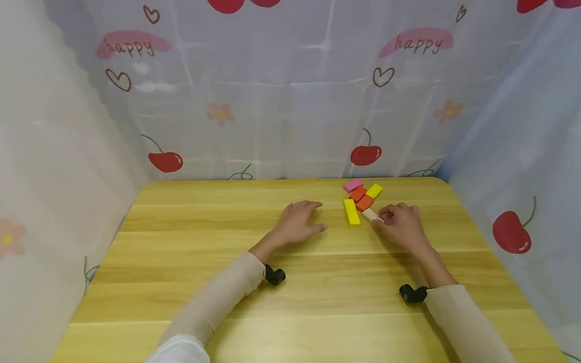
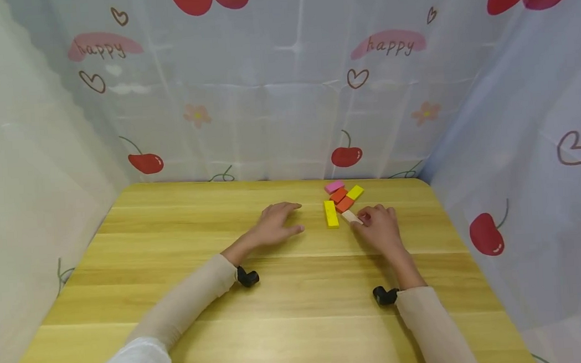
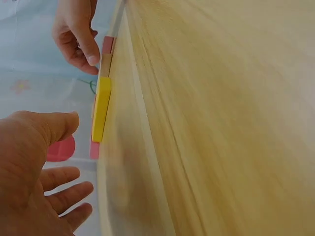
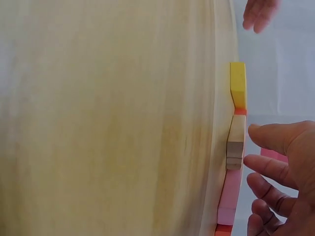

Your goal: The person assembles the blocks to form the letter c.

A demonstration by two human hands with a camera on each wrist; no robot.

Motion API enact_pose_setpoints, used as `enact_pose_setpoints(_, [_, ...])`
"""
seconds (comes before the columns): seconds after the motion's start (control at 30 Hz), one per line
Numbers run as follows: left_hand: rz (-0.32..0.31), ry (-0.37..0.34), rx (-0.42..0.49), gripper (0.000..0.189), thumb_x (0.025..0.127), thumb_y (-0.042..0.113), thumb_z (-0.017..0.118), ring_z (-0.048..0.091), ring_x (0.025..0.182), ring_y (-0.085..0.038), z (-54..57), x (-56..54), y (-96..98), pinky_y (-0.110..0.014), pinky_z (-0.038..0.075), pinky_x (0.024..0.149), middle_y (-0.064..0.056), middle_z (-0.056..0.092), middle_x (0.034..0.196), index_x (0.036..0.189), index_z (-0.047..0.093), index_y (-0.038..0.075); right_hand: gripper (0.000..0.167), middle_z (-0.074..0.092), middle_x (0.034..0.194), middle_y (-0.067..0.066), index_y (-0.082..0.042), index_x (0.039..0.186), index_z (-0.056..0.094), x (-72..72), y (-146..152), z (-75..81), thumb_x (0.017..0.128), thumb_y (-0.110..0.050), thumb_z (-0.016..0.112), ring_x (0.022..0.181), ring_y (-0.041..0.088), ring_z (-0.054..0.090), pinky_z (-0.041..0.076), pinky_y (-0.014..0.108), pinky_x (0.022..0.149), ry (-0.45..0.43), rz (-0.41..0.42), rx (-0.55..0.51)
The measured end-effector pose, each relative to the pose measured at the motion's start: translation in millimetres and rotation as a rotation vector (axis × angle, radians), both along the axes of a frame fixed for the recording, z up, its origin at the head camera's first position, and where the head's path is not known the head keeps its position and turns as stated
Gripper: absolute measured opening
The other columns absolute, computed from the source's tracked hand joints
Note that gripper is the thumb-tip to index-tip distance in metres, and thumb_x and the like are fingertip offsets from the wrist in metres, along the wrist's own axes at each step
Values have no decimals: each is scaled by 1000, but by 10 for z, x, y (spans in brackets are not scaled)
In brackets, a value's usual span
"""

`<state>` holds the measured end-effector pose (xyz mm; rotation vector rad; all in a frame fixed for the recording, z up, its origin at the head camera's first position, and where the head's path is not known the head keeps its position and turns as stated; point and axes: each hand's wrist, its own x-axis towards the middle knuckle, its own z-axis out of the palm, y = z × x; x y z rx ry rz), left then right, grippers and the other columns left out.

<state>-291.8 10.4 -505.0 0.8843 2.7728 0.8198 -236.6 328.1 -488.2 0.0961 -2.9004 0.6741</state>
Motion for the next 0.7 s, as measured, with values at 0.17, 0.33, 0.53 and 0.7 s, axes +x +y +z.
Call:
enact_pose_setpoints(0.17, [3, -20, -5, 74, 103, 51, 67, 41, 159, -29, -22, -41, 232, -63, 20, 133, -5, 50, 168, 165, 44, 18, 38, 71, 98, 20, 2, 118, 76, -4, 2, -12, 96, -28, 80, 96, 35, 54, 31, 46, 89, -22, -9, -12])
enact_pose_setpoints(0.33, [45, -39, -21, 78, 101, 52, 70, 47, 155, -30, -12, -83, 449, -67, 21, 130, -6, 51, 167, 165, 43, 17, 38, 70, 96, 18, 1, 117, 77, 20, -30, -16, 93, -28, 83, 96, 35, 52, 31, 47, 89, -27, -7, 15])
enact_pose_setpoints(0.53, [88, -69, -43, 83, 97, 54, 72, 45, 156, -28, -10, -114, 631, -69, 17, 130, -5, 49, 168, 166, 42, 18, 34, 71, 94, 16, 0, 109, 79, 53, -51, 1, 91, -28, 85, 94, 34, 53, 33, 49, 89, -19, 2, 73])
enact_pose_setpoints(0.7, [82, -64, -54, 93, 92, 57, 77, 44, 156, -27, -19, -143, 728, -69, 16, 130, -5, 48, 169, 167, 39, 17, 33, 70, 98, 17, 0, 109, 79, 80, -49, 7, 92, -27, 84, 95, 34, 51, 34, 46, 86, -41, -8, 75])
